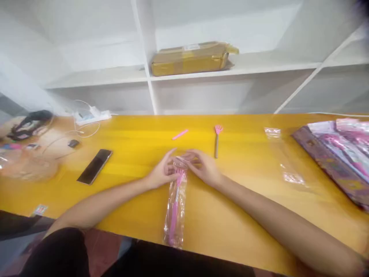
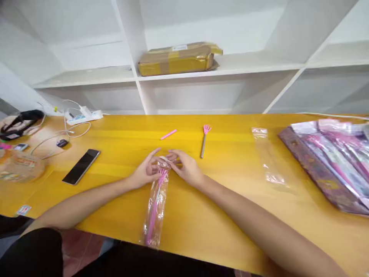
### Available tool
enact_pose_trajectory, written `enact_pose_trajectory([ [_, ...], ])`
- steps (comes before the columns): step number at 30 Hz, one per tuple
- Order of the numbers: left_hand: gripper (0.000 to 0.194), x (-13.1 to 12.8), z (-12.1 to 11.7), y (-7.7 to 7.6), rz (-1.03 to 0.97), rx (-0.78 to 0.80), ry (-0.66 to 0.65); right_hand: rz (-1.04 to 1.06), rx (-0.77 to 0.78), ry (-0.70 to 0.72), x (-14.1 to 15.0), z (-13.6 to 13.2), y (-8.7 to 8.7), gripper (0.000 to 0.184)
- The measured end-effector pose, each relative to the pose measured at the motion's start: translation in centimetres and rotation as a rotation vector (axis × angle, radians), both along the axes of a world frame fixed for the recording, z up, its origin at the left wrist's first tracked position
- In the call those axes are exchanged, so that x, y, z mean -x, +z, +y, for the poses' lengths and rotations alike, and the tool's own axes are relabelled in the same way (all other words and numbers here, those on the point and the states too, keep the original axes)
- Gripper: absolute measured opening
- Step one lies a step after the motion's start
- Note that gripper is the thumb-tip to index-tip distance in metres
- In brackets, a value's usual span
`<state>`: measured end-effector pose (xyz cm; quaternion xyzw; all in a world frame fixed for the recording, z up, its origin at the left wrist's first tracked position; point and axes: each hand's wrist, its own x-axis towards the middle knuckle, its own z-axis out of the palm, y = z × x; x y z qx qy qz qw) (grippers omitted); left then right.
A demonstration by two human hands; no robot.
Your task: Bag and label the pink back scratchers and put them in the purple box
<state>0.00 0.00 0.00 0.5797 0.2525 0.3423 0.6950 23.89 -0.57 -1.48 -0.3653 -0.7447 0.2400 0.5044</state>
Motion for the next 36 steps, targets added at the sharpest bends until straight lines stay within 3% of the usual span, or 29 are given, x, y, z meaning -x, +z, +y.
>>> enact_pose_trajectory([
  [4, 0.098, 0.1, 0.0, -0.2, -0.012, -0.027, -0.018, 0.108, 0.069, -0.007, 0.3, 0.3, 0.0, 0.038],
  [8, 0.078, 0.4, -0.3, -0.6, -0.010, -0.072, -0.051, 0.153, 0.085, -0.024, 0.5, 0.3, 0.1, 0.043],
  [12, 0.067, 0.4, -0.5, -0.8, -0.042, -0.073, -0.016, 0.114, -0.098, -0.128, -0.2, -0.1, 1.1, 0.037],
  [15, 0.071, 0.1, -0.3, -0.8, -0.053, -0.053, 0.014, -0.032, -0.326, -0.095, -0.8, -0.5, 1.9, 0.031],
  [18, 0.076, -0.2, -0.2, -0.7, -0.069, -0.051, 0.037, -0.193, -0.426, 0.059, -0.9, -0.5, 2.1, 0.026],
  [21, 0.077, -0.4, -0.3, -0.5, -0.047, -0.035, 0.048, -0.276, -0.511, 0.055, -0.9, -0.2, 1.6, 0.034],
  [26, 0.089, -0.4, -0.5, -0.1, 0.009, 0.017, 0.091, -0.326, -0.502, -0.020, -1.3, -0.2, 0.8, 0.050],
  [30, 0.100, -0.2, -0.3, -0.2, 0.020, 0.023, 0.077, -0.352, -0.479, -0.003, -1.3, -0.6, 0.6, 0.057],
  [36, 0.108, 0.1, -0.3, -0.2, 0.038, 0.034, 0.035, -0.366, -0.457, -0.082, -1.1, -0.6, 0.6, 0.051],
])
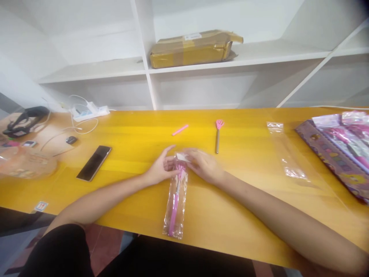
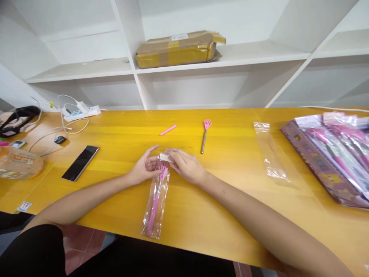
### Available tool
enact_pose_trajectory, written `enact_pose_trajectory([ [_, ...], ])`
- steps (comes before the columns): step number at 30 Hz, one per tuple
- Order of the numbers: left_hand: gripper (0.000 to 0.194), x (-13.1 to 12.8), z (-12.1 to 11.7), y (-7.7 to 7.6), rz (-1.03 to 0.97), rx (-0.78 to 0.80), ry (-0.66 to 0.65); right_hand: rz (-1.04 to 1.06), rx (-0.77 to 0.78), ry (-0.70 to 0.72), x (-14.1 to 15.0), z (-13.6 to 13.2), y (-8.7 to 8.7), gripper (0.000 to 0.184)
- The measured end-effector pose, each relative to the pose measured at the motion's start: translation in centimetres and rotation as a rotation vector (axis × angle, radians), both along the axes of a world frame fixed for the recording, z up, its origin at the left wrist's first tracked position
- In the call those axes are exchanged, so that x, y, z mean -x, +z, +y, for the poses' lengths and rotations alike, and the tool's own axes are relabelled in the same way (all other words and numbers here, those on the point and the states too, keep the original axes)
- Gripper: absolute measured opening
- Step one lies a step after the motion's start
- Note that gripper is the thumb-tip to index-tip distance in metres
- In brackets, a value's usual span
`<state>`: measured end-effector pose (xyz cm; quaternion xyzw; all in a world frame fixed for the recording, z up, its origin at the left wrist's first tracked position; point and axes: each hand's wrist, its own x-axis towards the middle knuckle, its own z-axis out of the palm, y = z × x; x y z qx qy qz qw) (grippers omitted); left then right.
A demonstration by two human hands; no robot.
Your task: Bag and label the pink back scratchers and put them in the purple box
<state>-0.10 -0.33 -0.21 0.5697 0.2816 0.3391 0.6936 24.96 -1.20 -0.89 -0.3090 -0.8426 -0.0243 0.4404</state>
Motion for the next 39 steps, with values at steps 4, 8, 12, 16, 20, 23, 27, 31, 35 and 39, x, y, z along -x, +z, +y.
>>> enact_pose_trajectory([
  [4, 0.112, -0.1, -0.2, 0.2, -0.021, -0.038, -0.032, -0.021, 0.024, -0.024, -0.1, 0.0, -0.1, 0.039],
  [8, 0.108, -0.2, -0.3, 0.3, -0.030, -0.081, -0.059, 0.024, 0.109, -0.049, 0.1, 0.1, -0.3, 0.034],
  [12, 0.100, -0.3, -0.5, 0.4, -0.029, -0.109, -0.097, 0.189, 0.199, -0.089, 0.3, 0.4, -0.1, 0.033],
  [16, 0.079, -0.3, -0.5, 0.5, -0.065, -0.140, -0.092, 0.274, 0.249, -0.127, 0.3, 0.7, 0.0, 0.035],
  [20, 0.053, -0.2, -0.3, 0.8, -0.043, -0.142, -0.034, 0.289, 0.280, -0.108, 0.4, 0.6, 0.2, 0.035],
  [23, 0.055, -0.2, 0.0, 1.0, 0.016, -0.128, 0.039, 0.325, 0.300, -0.091, 0.6, 0.4, 0.4, 0.035],
  [27, 0.057, -0.2, 0.2, 1.0, 0.054, -0.126, 0.051, 0.430, 0.362, -0.049, 0.7, 0.5, 0.4, 0.035],
  [31, 0.054, -0.2, 0.3, 1.0, 0.149, -0.140, 0.105, 0.479, 0.386, -0.053, 0.6, 0.7, 0.1, 0.036],
  [35, 0.053, -0.1, 0.6, 1.0, 0.178, -0.159, 0.142, 0.465, 0.378, -0.075, 0.4, 0.8, 0.0, 0.035],
  [39, 0.043, -0.1, 0.8, 1.0, 0.168, -0.222, 0.134, 0.450, 0.338, -0.071, 0.3, 0.6, 0.3, 0.034],
])
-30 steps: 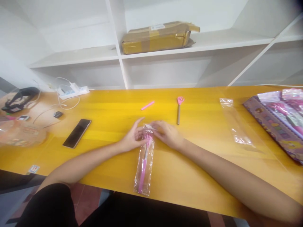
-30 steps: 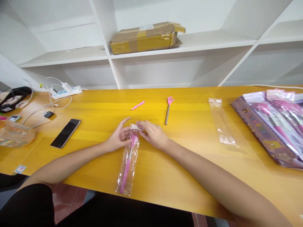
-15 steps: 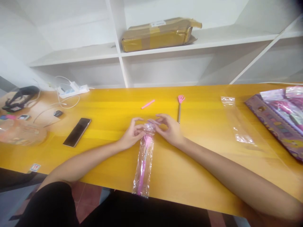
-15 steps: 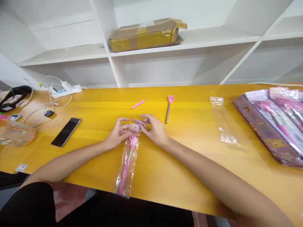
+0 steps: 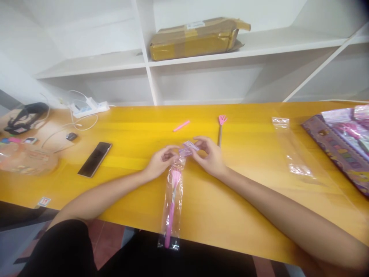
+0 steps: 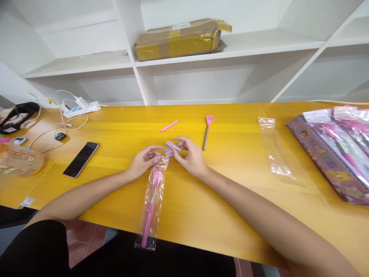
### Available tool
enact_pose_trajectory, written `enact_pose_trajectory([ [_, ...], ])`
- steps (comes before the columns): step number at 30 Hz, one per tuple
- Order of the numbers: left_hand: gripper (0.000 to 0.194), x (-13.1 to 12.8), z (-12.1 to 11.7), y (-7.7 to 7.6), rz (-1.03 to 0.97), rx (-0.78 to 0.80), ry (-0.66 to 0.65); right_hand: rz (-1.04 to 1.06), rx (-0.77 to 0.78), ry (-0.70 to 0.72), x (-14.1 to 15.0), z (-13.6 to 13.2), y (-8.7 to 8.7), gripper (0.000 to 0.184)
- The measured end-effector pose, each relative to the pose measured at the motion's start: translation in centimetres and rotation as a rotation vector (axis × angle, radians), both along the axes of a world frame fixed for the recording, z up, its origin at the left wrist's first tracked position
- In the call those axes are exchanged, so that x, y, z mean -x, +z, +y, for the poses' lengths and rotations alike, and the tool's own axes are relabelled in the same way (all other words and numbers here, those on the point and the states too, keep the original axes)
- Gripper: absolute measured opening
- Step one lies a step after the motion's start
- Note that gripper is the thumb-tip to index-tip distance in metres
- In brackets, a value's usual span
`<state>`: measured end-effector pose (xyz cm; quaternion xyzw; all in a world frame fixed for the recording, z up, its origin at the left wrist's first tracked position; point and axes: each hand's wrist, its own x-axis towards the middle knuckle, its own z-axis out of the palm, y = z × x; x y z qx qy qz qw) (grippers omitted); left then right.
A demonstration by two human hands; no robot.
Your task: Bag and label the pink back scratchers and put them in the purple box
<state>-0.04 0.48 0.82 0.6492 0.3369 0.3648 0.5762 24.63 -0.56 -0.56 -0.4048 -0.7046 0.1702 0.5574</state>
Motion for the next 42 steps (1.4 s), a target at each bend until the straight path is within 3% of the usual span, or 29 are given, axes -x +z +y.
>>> enact_pose_trajectory([
  [2, 0.034, 0.0, 0.0, 0.1, 0.034, -0.020, 0.006, 0.007, 0.001, 0.011, 0.0, -0.2, 0.2, 0.034],
  [7, 0.037, 0.0, 0.0, 0.2, 0.020, -0.019, 0.017, 0.095, 0.085, 0.097, 0.0, -0.2, 0.5, 0.038],
  [13, 0.026, 0.0, 0.1, 0.5, 0.090, -0.228, -0.016, 0.298, 0.219, 0.227, 0.2, 0.3, 0.4, 0.043],
  [18, 0.020, 0.0, 0.0, 0.7, 0.125, -0.280, -0.026, 0.347, 0.274, 0.285, 0.3, 0.5, 0.3, 0.045],
  [29, 0.041, 0.1, -0.4, 0.6, 0.060, 0.037, 0.085, 0.362, 0.331, 0.323, 0.4, 0.3, 0.4, 0.046],
  [42, 0.062, -0.4, -0.4, 1.2, -0.084, 0.296, 0.022, 0.268, 0.262, 0.347, 1.4, -1.8, 0.8, 0.042],
])
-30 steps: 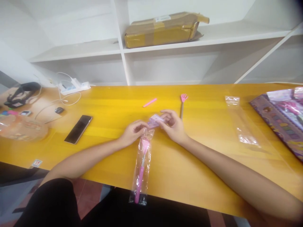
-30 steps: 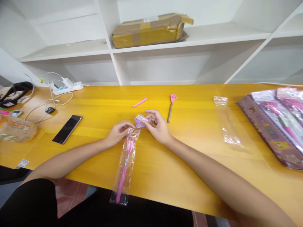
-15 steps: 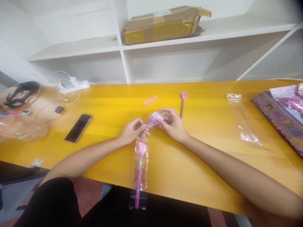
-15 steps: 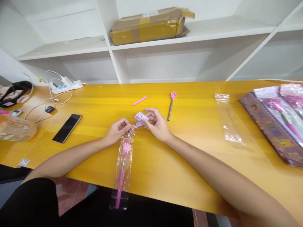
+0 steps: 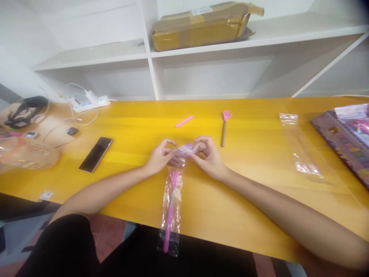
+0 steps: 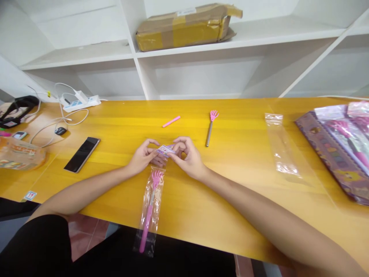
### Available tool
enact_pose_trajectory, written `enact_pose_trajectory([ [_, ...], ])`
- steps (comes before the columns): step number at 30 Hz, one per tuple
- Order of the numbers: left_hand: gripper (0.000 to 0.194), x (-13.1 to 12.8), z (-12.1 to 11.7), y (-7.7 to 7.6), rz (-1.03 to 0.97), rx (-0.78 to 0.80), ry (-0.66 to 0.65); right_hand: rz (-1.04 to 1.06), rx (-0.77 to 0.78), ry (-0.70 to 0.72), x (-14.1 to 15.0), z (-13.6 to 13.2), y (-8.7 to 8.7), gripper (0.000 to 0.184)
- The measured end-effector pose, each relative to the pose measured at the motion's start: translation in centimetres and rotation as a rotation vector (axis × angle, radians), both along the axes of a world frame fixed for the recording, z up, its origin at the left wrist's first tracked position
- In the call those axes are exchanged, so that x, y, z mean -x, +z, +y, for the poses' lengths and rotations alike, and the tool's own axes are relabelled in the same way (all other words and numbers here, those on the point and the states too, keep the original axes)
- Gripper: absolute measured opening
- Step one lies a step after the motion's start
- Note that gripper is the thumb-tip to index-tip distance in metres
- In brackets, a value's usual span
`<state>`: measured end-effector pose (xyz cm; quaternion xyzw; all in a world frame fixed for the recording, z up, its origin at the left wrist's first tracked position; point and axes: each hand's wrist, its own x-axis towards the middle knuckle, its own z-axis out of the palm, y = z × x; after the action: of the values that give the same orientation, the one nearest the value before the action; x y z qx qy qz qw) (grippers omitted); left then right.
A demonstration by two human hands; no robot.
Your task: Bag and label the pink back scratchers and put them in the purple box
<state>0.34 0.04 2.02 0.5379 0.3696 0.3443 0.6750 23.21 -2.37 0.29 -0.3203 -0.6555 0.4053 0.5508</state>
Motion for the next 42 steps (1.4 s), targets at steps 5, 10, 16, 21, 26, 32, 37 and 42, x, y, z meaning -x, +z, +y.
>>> enact_pose_trajectory([
  [5, 0.062, 0.2, 0.4, -0.1, -0.036, 0.048, 0.000, 0.020, 0.112, 0.034, 0.2, 0.2, -0.2, 0.048],
  [10, 0.054, 0.2, 0.6, -0.3, -0.082, 0.066, -0.011, 0.058, 0.170, 0.047, 0.1, 0.5, -0.6, 0.054],
  [16, 0.045, 0.1, 0.7, -0.2, -0.093, 0.109, -0.010, 0.046, 0.186, 0.003, 0.2, 0.4, -1.0, 0.061],
  [21, 0.043, 0.1, 0.8, -0.2, -0.098, 0.131, 0.004, 0.040, 0.152, 0.019, 0.1, 0.3, -1.1, 0.054],
  [26, 0.044, 0.1, 0.7, -0.2, -0.083, 0.114, -0.005, -0.063, 0.089, 0.000, -0.1, 0.3, -0.7, 0.049],
  [32, 0.044, 0.2, 0.6, -0.1, -0.067, 0.090, -0.005, -0.110, 0.098, 0.016, -0.1, 0.3, -0.2, 0.049],
  [37, 0.046, 0.1, 0.6, 0.0, -0.068, 0.130, -0.023, -0.106, 0.089, -0.015, -0.1, 0.2, -0.4, 0.053],
  [42, 0.039, 0.0, 0.6, 0.3, -0.073, 0.136, -0.003, -0.164, 0.010, 0.001, -0.1, 0.0, -0.2, 0.044],
])
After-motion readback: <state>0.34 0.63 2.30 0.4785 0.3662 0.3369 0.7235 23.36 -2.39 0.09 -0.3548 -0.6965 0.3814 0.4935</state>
